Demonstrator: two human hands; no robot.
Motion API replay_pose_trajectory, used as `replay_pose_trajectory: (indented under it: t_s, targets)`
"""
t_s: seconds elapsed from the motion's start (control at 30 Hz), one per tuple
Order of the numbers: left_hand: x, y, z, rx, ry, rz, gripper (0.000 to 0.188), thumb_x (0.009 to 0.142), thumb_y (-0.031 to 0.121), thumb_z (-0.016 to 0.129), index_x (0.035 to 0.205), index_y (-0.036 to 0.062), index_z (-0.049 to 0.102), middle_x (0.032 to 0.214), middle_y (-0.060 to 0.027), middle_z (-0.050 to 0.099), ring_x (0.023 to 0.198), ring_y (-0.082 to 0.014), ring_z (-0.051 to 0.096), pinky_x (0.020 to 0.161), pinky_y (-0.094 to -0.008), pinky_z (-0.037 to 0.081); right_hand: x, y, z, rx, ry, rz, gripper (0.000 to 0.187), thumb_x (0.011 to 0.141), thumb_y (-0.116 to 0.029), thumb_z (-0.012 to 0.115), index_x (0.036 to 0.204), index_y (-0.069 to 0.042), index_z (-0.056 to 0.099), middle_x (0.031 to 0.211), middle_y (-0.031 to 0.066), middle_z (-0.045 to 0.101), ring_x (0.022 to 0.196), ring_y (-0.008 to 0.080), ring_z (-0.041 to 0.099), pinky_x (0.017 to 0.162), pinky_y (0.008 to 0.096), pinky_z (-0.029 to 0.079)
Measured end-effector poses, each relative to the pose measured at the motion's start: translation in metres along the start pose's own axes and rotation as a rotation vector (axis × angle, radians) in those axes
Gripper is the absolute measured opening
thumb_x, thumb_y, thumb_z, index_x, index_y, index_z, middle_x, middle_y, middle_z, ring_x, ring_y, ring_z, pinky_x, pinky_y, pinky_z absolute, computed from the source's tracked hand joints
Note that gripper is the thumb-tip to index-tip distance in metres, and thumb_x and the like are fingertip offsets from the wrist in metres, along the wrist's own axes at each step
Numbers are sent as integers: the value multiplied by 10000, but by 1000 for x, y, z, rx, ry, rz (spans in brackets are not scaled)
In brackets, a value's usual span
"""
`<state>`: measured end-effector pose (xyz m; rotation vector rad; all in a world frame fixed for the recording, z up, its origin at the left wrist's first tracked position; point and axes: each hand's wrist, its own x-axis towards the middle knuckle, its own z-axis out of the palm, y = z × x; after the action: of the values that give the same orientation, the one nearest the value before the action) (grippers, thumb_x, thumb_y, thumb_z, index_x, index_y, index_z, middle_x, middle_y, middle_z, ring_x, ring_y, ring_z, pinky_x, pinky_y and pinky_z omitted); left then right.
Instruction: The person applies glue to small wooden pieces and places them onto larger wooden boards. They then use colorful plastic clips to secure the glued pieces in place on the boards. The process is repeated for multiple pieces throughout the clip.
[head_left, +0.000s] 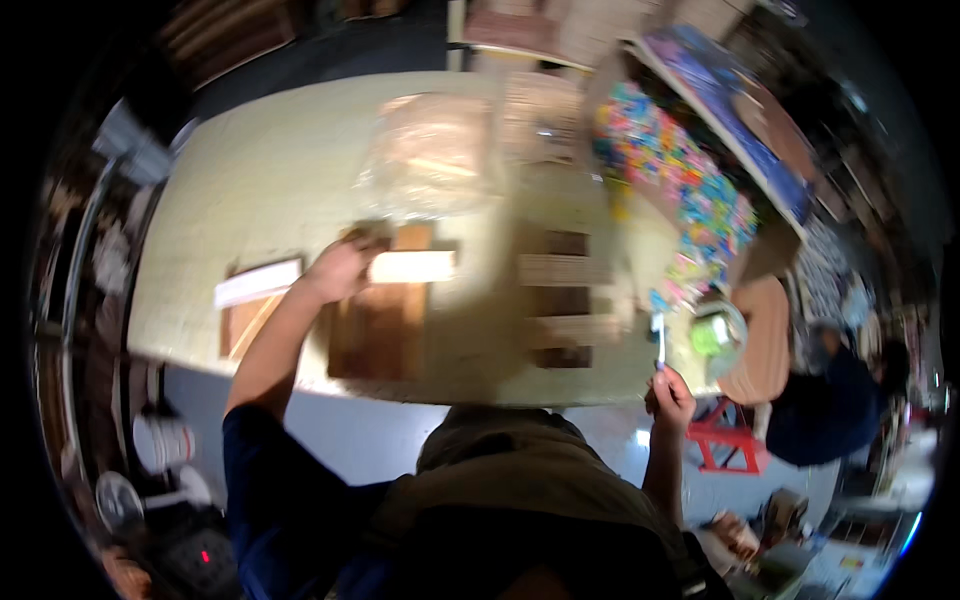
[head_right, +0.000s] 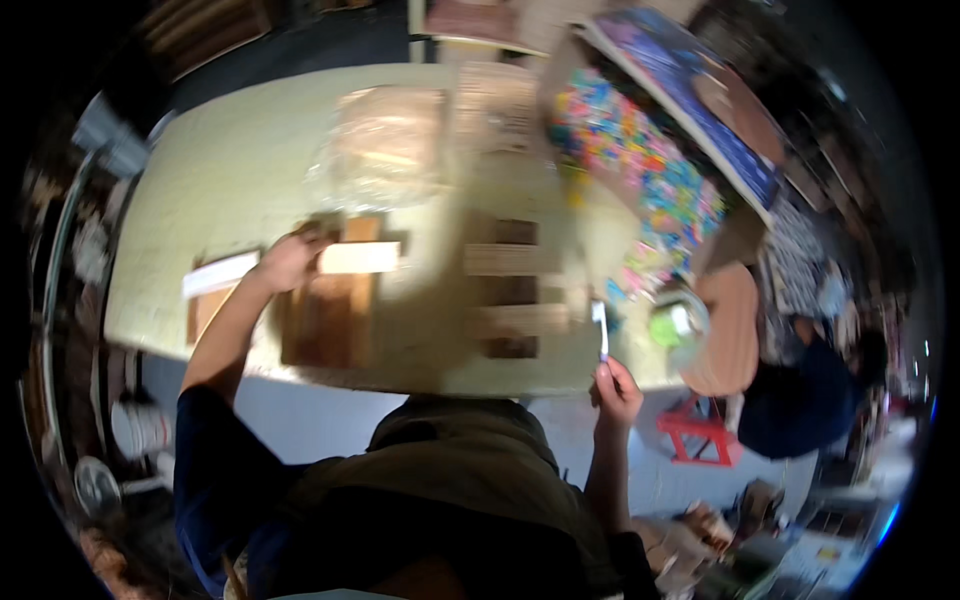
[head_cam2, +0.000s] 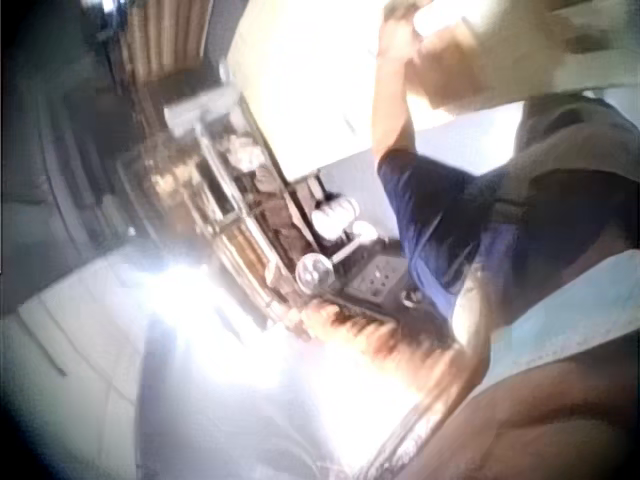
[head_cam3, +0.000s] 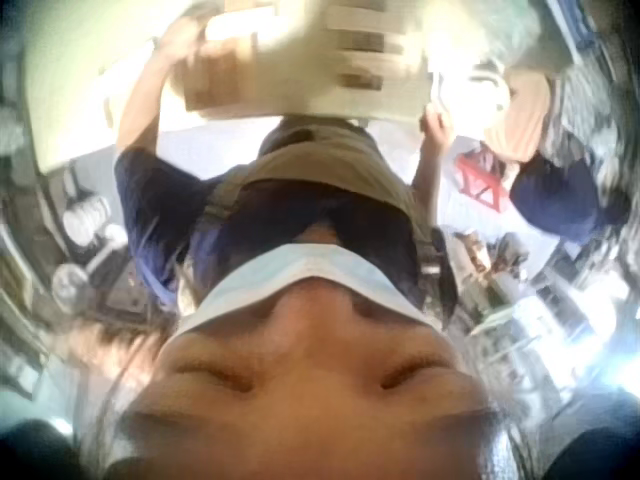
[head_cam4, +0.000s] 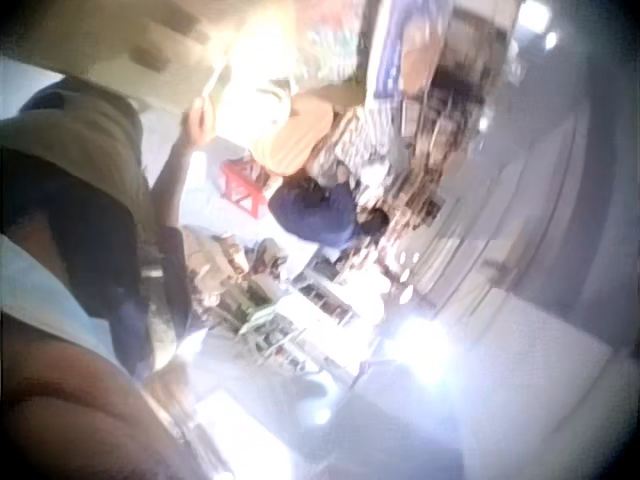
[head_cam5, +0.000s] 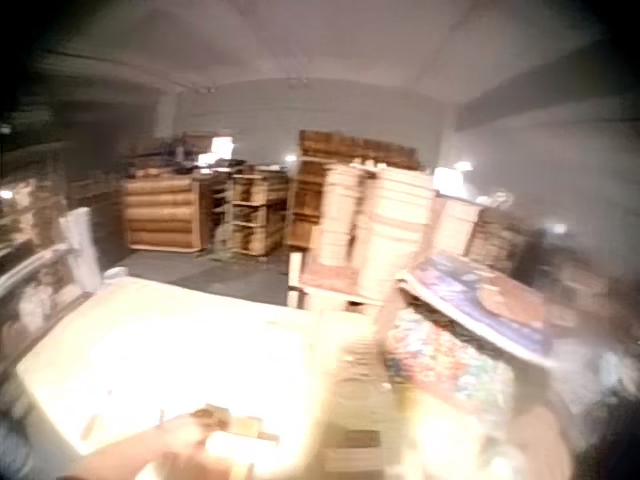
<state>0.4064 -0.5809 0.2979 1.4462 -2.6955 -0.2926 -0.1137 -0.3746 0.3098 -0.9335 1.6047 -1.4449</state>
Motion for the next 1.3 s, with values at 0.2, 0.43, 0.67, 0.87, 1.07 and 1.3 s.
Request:
replay_pose_trajectory:
  t_s: [0.2, 0.43, 0.67, 0.87, 1.07, 1.3]
  targets:
    - [11, 27, -3, -108, 62, -112, 429, 601, 109, 706, 1016, 52, 612, 982, -169, 593, 951, -357, 560, 884, -413, 475, 35, 9, -96, -65, 395, 81, 251, 861, -212, 672, 1036, -31, 672, 717, 31, 614, 538, 94, 515, 475, 241, 388]
    - [21, 122, 19, -1201, 303, -191, 424, 790, 185, 631, 1180, 32, 572, 954, -13, 533, 930, -129, 497, 850, -253, 375, 83, 1, -158, -1298, 461, -76, 202, 837, -239, 588, 994, -163, 690, 899, 151, 667, 804, 354, 646, 717, 463, 511]
    - [88, 291, 64, -1914, 39, -453, 398, 896, 406, 534, 1081, 60, 602, 823, -7, 603, 722, -100, 549, 599, -233, 427, 144, -3, -153, -1479, 197, 76, 246, 837, -233, 568, 1009, -83, 659, 918, 189, 667, 834, 375, 647, 762, 454, 518]
    - [133, 360, 73, -2083, -296, -298, 430, 950, 404, 416, 1107, 34, 569, 834, -71, 618, 717, -168, 579, 622, -292, 483, 150, 6, -187, -1171, 148, -83, 215, 805, -240, 622, 914, -71, 697, 791, 173, 673, 752, 376, 645, 713, 448, 506]
    - [171, 404, 104, -2335, -448, -377, 401, 948, 361, 427, 1111, 12, 540, 842, -82, 578, 686, -181, 540, 597, -290, 451, 149, 2, -209, -627, 0, 228, 189, 834, -211, 632, 918, -51, 688, 672, 80, 654, 496, 160, 575, 465, 284, 448]
    - [183, 434, 92, -2710, -820, -199, 526, 909, 396, 444, 1208, -35, 464, 955, -124, 537, 769, -202, 491, 661, -288, 440, 85, -18, -171, -391, -3, -154, 184, 857, -160, 643, 999, -45, 667, 687, 26, 585, 524, 108, 517, 464, 241, 392]
